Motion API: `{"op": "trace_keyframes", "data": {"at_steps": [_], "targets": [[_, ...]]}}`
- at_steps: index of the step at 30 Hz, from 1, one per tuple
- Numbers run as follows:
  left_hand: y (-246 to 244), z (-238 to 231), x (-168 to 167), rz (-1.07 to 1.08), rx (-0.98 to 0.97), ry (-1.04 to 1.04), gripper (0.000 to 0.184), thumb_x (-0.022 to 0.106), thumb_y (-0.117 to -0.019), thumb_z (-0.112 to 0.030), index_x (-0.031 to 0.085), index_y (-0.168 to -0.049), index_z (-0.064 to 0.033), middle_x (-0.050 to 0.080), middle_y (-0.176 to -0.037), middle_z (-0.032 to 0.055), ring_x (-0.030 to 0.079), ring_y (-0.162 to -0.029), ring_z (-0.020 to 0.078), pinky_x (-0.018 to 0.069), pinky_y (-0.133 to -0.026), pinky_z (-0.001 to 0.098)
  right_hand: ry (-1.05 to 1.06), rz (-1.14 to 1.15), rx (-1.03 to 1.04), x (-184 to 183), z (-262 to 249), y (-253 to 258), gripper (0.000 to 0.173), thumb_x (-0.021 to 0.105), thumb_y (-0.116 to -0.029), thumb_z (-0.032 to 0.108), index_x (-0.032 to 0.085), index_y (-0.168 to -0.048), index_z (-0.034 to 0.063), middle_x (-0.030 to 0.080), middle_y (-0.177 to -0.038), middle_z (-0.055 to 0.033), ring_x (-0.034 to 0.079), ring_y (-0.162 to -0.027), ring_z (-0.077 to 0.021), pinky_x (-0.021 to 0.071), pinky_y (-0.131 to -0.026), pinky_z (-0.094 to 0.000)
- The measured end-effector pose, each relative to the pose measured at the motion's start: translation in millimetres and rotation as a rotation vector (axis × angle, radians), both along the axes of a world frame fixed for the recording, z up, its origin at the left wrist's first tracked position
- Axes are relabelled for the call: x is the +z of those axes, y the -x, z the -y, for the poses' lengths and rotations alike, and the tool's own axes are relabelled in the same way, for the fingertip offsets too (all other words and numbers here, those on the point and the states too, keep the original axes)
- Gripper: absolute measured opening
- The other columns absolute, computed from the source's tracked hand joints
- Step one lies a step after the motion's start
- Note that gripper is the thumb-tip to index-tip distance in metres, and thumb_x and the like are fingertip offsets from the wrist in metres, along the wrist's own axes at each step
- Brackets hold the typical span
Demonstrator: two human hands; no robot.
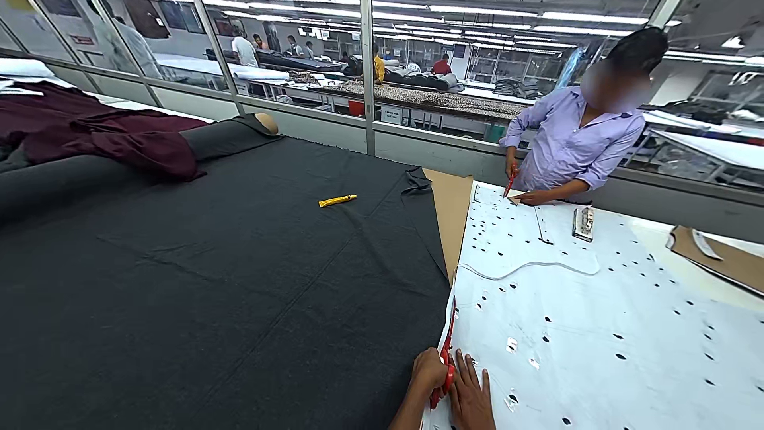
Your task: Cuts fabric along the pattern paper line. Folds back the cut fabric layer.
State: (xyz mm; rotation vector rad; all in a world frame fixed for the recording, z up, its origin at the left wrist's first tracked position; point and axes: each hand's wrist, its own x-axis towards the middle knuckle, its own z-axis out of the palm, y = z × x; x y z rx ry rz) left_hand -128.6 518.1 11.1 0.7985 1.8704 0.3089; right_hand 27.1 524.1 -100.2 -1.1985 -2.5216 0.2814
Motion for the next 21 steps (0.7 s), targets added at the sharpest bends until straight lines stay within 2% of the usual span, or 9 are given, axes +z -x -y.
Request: {"op": "trace_keyframes", "data": {"at_steps": [7, 10, 13, 15, 21], "targets": [[-0.8, -1.4, -1.5, -0.016, 0.002, 0.009, 0.038, 0.070, -0.0921, -0.021, 0.060, -0.120, 0.0024, 0.069, -0.115, 0.0194, 0.071, -0.101, 0.0287, 0.0580, -0.087, 0.0465, 0.001, 0.013, -0.003, 1.6, 0.5, 0.9, 0.056, 0.022, -0.1097, 0.038, 0.046, -0.157, 0.0203, 0.037, -0.165, -0.0055, 0.033, -0.152, -0.0346, 0.0134, -0.118, -0.0733], [-1.3, -2.7, 3.9, -0.009, -0.011, 0.009, 0.038, 0.069, -0.0941, -0.022, 0.059, -0.122, 0.0026, 0.069, -0.114, 0.0190, 0.071, -0.100, 0.0283, 0.0582, -0.086, 0.0459, 0.024, 0.018, 0.002, 4.6, 1.1, 1.2, 0.054, 0.025, -0.1095, 0.034, 0.047, -0.156, 0.0195, 0.035, -0.165, -0.0060, 0.031, -0.153, -0.0337, 0.0115, -0.118, -0.0731], [-1.9, -7.9, 12.5, 0.002, -0.021, -0.001, 0.035, 0.063, -0.0985, -0.023, 0.059, -0.122, 0.0026, 0.068, -0.114, 0.0196, 0.071, -0.098, 0.0280, 0.0575, -0.086, 0.0462, 0.041, -0.008, -0.007, 5.4, 1.1, 1.1, 0.050, 0.032, -0.1081, 0.031, 0.055, -0.150, 0.0173, 0.037, -0.164, -0.0063, 0.031, -0.153, -0.0335, 0.0108, -0.119, -0.0722], [-2.7, -12.5, 14.4, 0.000, -0.025, -0.002, 0.035, 0.061, -0.1002, -0.025, 0.059, -0.122, 0.0020, 0.068, -0.114, 0.0190, 0.071, -0.098, 0.0272, 0.0575, -0.086, 0.0454, 0.047, 0.007, -0.007, 4.5, 0.6, 0.0, 0.050, 0.031, -0.1085, 0.032, 0.056, -0.149, 0.0168, 0.037, -0.164, -0.0057, 0.030, -0.153, -0.0328, 0.0108, -0.120, -0.0713], [-4.8, -16.7, 16.2, -0.041, -0.026, -0.014, 0.038, 0.065, -0.0977, -0.024, 0.060, -0.123, 0.0041, 0.067, -0.121, 0.0217, 0.068, -0.110, 0.0311, 0.0550, -0.094, 0.0482, 0.055, -0.003, -0.006, 5.6, 1.4, -0.2, 0.049, 0.033, -0.1074, 0.030, 0.060, -0.145, 0.0147, 0.039, -0.163, -0.0059, 0.031, -0.153, -0.0328, 0.0110, -0.119, -0.0714]]}}
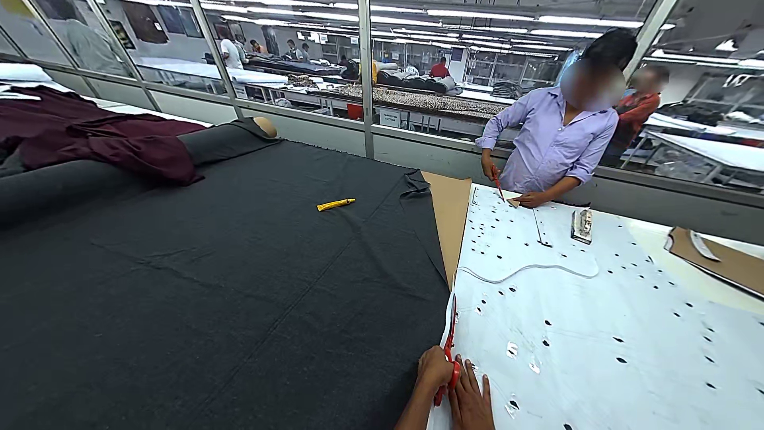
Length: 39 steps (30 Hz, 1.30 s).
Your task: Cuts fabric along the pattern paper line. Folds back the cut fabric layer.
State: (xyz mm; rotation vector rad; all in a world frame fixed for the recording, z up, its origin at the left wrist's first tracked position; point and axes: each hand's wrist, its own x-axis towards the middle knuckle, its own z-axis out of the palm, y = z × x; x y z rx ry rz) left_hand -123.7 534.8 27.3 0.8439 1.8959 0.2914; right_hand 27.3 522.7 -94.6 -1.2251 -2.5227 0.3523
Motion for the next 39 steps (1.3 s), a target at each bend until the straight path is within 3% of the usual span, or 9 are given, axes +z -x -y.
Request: {"op": "trace_keyframes", "data": {"at_steps": [6, 14, 18, 29, 34, 39], "targets": [[0.2, -0.6, -4.4, 0.007, 0.020, -0.002, 0.036, 0.063, -0.0999, -0.026, 0.062, -0.121, 0.0034, 0.069, -0.116, 0.0200, 0.070, -0.103, 0.0291, 0.0566, -0.091, 0.0467, -0.035, -0.025, -0.009, -6.6, -1.6, -0.2, 0.052, 0.030, -0.1080, 0.033, 0.056, -0.149, 0.0165, 0.040, -0.163, -0.0056, 0.033, -0.152, -0.0331, 0.0133, -0.119, -0.0719], [2.3, -3.0, -8.3, -0.001, 0.028, -0.010, 0.039, 0.068, -0.0960, -0.024, 0.061, -0.122, 0.0040, 0.067, -0.119, 0.0216, 0.069, -0.107, 0.0309, 0.0561, -0.092, 0.0482, -0.011, -0.005, -0.010, -1.7, -2.5, 0.8, 0.052, 0.029, -0.1086, 0.032, 0.053, -0.151, 0.0171, 0.038, -0.164, -0.0041, 0.031, -0.153, -0.0317, 0.0111, -0.120, -0.0708], [7.6, -15.3, -13.4, 0.073, 0.050, -0.011, 0.039, 0.068, -0.0969, -0.025, 0.059, -0.122, 0.0026, 0.069, -0.110, 0.0183, 0.072, -0.094, 0.0264, 0.0586, -0.085, 0.0450, -0.015, 0.008, -0.006, 1.5, 0.6, 0.9, 0.051, 0.030, -0.1088, 0.032, 0.056, -0.149, 0.0151, 0.041, -0.162, -0.0043, 0.032, -0.153, -0.0328, 0.0121, -0.119, -0.0718], [11.9, -28.3, -20.4, 0.060, 0.077, -0.005, 0.038, 0.070, -0.0948, -0.023, 0.057, -0.122, 0.0008, 0.070, -0.105, 0.0151, 0.072, -0.086, 0.0227, 0.0602, -0.079, 0.0410, -0.018, 0.020, -0.011, -4.5, -0.4, 0.9, 0.054, 0.025, -0.1094, 0.034, 0.050, -0.154, 0.0166, 0.037, -0.165, -0.0033, 0.029, -0.154, -0.0312, 0.0109, -0.119, -0.0712], [11.2, -27.7, -22.2, 0.037, 0.083, -0.022, 0.039, 0.072, -0.0925, -0.021, 0.060, -0.121, 0.0024, 0.070, -0.110, 0.0177, 0.073, -0.094, 0.0269, 0.0598, -0.084, 0.0452, -0.005, 0.014, -0.016, -2.1, -1.2, 1.2, 0.053, 0.027, -0.1089, 0.033, 0.051, -0.153, 0.0163, 0.038, -0.164, -0.0028, 0.030, -0.154, -0.0302, 0.0106, -0.120, -0.0712], [12.3, -28.5, -26.7, 0.059, 0.089, -0.030, 0.039, 0.071, -0.0937, -0.022, 0.059, -0.121, 0.0026, 0.070, -0.108, 0.0177, 0.073, -0.092, 0.0254, 0.0608, -0.082, 0.0438, -0.009, 0.036, -0.011, -4.8, -2.8, 0.4, 0.054, 0.026, -0.1092, 0.034, 0.050, -0.154, 0.0169, 0.037, -0.165, -0.0022, 0.028, -0.154, -0.0298, 0.0105, -0.120, -0.0701]]}}
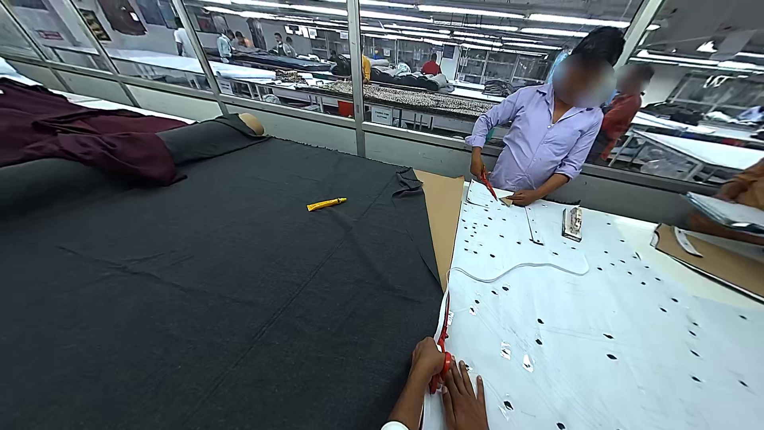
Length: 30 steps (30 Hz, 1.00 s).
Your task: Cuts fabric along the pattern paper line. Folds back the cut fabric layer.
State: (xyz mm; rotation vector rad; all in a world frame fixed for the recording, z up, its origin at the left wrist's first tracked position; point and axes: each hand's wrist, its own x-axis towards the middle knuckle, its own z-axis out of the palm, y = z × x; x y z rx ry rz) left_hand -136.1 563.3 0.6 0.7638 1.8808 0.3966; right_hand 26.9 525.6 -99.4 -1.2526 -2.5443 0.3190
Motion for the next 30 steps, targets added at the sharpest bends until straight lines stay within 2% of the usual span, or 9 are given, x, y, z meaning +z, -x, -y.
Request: {"op": "trace_keyframes", "data": {"at_steps": [4, 8, 13, 15, 17, 21, 24, 27, 30], "targets": [[4.1, -9.3, 3.3, 0.060, 0.001, -0.007, 0.036, 0.072, -0.0939, -0.027, 0.058, -0.115, -0.0003, 0.070, -0.093, 0.0123, 0.071, -0.074, 0.0202, 0.0604, -0.071, 0.0391, -0.006, 0.005, -0.001, 0.6, 0.6, -0.4, 0.055, 0.024, -0.1098, 0.035, 0.046, -0.156, 0.0143, 0.037, -0.165, -0.0038, 0.029, -0.154, -0.0302, 0.0100, -0.120, -0.0703], [6.6, -22.4, 9.8, 0.021, -0.023, 0.008, 0.039, 0.071, -0.0924, -0.023, 0.059, -0.120, 0.0011, 0.070, -0.105, 0.0155, 0.072, -0.086, 0.0236, 0.0601, -0.079, 0.0425, 0.018, 0.004, 0.001, 1.3, 0.2, -0.9, 0.055, 0.025, -0.1099, 0.033, 0.046, -0.156, 0.0122, 0.038, -0.164, -0.0047, 0.029, -0.154, -0.0307, 0.0090, -0.120, -0.0702], [5.8, -24.2, -3.2, -0.059, -0.016, -0.014, 0.041, 0.075, -0.0888, -0.019, 0.061, -0.120, 0.0043, 0.068, -0.117, 0.0211, 0.071, -0.104, 0.0298, 0.0581, -0.090, 0.0477, 0.049, 0.025, -0.001, 2.5, 0.1, -0.3, 0.055, 0.026, -0.1094, 0.032, 0.044, -0.157, 0.0121, 0.036, -0.165, -0.0039, 0.028, -0.155, -0.0301, 0.0078, -0.121, -0.0697], [8.8, -23.9, -12.0, -0.018, 0.025, -0.044, 0.040, 0.076, -0.0877, -0.020, 0.062, -0.116, 0.0041, 0.071, -0.108, 0.0185, 0.073, -0.094, 0.0270, 0.0603, -0.085, 0.0453, 0.037, 0.025, -0.005, 0.8, 1.0, -0.5, 0.055, 0.025, -0.1097, 0.033, 0.042, -0.158, 0.0131, 0.035, -0.166, -0.0027, 0.027, -0.155, -0.0287, 0.0080, -0.121, -0.0696], [16.5, -17.7, -18.1, 0.123, 0.153, -0.102, 0.035, 0.076, -0.0896, -0.017, 0.059, -0.112, 0.0030, 0.073, -0.091, 0.0127, 0.074, -0.075, 0.0210, 0.0631, -0.071, 0.0387, 0.029, 0.019, -0.002, -0.3, 2.4, 0.3, 0.055, 0.025, -0.1099, 0.033, 0.042, -0.158, 0.0129, 0.036, -0.165, -0.0028, 0.028, -0.155, -0.0286, 0.0083, -0.120, -0.0701], [36.4, -0.3, -1.1, 0.360, 0.375, -0.221, 0.018, 0.073, -0.0930, -0.008, 0.058, -0.098, 0.0009, 0.069, -0.071, 0.0070, 0.063, -0.052, 0.0123, 0.0527, -0.049, 0.0272, 0.048, 0.019, -0.008, -0.3, 1.2, 1.3, 0.056, 0.024, -0.1101, 0.035, 0.041, -0.159, 0.0133, 0.034, -0.166, -0.0013, 0.027, -0.155, -0.0274, 0.0082, -0.121, -0.0691], [52.1, 14.9, 13.9, 0.307, 0.384, -0.239, 0.018, 0.075, -0.0905, -0.007, 0.059, -0.095, -0.0007, 0.069, -0.067, 0.0065, 0.059, -0.047, 0.0100, 0.0458, -0.042, 0.0236, 0.032, 0.003, -0.013, -3.9, 1.8, 3.7, 0.056, 0.024, -0.1099, 0.036, 0.042, -0.158, 0.0135, 0.035, -0.166, -0.0014, 0.028, -0.155, -0.0287, 0.0101, -0.121, -0.0695], [55.2, 34.0, 31.5, 0.214, 0.336, -0.234, 0.022, 0.077, -0.0896, -0.009, 0.058, -0.098, -0.0010, 0.068, -0.068, 0.0060, 0.060, -0.047, 0.0103, 0.0473, -0.042, 0.0239, 0.035, -0.006, -0.023, -3.5, 0.8, 3.7, 0.057, 0.024, -0.1095, 0.039, 0.043, -0.158, 0.0150, 0.036, -0.165, -0.0007, 0.028, -0.155, -0.0281, 0.0098, -0.121, -0.0688], [49.6, 66.3, 49.7, 0.103, 0.230, -0.200, 0.021, 0.079, -0.0883, -0.011, 0.061, -0.094, -0.0010, 0.070, -0.070, 0.0049, 0.060, -0.048, 0.0102, 0.0490, -0.045, 0.0252, 0.054, -0.043, -0.014, -1.5, 0.1, 5.6, 0.060, 0.027, -0.1085, 0.044, 0.045, -0.157, 0.0129, 0.037, -0.165, -0.0033, 0.030, -0.154, -0.0281, 0.0097, -0.122, -0.0680]]}}
